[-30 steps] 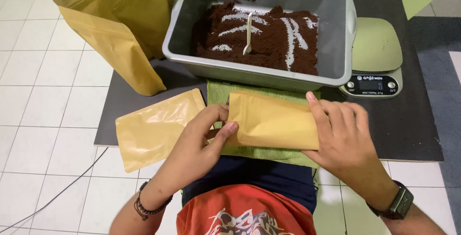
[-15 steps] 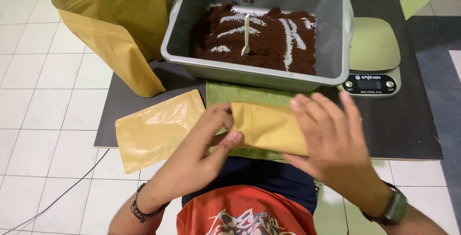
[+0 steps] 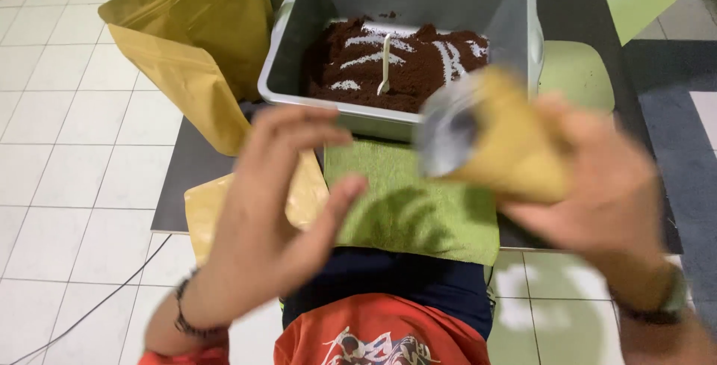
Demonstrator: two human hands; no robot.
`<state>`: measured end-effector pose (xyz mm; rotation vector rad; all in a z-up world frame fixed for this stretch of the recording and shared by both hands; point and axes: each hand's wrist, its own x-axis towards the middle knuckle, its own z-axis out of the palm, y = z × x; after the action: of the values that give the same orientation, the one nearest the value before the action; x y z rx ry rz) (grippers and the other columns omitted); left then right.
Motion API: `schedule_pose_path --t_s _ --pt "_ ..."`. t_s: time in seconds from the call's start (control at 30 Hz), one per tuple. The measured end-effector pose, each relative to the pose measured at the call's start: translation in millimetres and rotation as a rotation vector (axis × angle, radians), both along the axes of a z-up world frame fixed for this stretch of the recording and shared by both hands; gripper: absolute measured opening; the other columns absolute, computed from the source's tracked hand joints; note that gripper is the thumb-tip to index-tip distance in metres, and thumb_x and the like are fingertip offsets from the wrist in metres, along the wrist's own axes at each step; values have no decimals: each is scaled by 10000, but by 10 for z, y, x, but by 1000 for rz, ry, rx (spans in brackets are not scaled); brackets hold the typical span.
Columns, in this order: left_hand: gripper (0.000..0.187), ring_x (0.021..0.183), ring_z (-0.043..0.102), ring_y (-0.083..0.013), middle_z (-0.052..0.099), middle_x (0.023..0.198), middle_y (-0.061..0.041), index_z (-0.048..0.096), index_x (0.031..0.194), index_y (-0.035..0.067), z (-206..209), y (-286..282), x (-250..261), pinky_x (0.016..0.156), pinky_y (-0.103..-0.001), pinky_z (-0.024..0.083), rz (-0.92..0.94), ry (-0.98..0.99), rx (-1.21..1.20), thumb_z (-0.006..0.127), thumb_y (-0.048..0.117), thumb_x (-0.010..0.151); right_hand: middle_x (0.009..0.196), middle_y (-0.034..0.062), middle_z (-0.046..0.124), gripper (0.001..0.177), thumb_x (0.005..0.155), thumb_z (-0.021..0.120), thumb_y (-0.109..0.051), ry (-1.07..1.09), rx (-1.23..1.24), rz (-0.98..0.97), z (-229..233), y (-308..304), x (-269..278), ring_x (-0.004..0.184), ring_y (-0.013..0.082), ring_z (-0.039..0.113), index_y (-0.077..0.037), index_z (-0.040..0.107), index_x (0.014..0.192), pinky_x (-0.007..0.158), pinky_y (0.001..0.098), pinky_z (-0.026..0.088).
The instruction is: Filling a coffee bag with ground coffee using a spoon and a digital scale to reach a specific weight.
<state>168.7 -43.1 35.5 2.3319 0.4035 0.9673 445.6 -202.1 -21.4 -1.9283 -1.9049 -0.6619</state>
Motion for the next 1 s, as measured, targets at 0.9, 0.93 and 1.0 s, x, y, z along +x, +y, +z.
schedule_pose_path --t_s 0.9,0.93,1.0 --pt "176 801 697 -270 772 790 -59 816 851 191 -621 1513 1724 733 -430 396 371 1472 871 804 363 822 1256 186 590 731 967 789 -474 747 375 204 -596 1936 1132 1187 346 602 -14 463 1432 1093 571 441" --pt "236 981 683 -267 774 985 -41 796 1025 177 -536 1420 1754 847 -449 395 353 1622 826 728 368 904 1294 220 576 723 986 782 -438 615 394 196 -525 1905 1101 1224 389 587 29 455 1431 1100 589 428" --pt "323 1160 671 -264 776 1180 -23 776 1198 164 -574 1366 1834 962 -469 394 330 1772 780 653 373 985 1332 255 561 716 1006 775 -403 485 411 184 -435 1848 1039 1260 431 571 71 447 1430 1108 607 414"
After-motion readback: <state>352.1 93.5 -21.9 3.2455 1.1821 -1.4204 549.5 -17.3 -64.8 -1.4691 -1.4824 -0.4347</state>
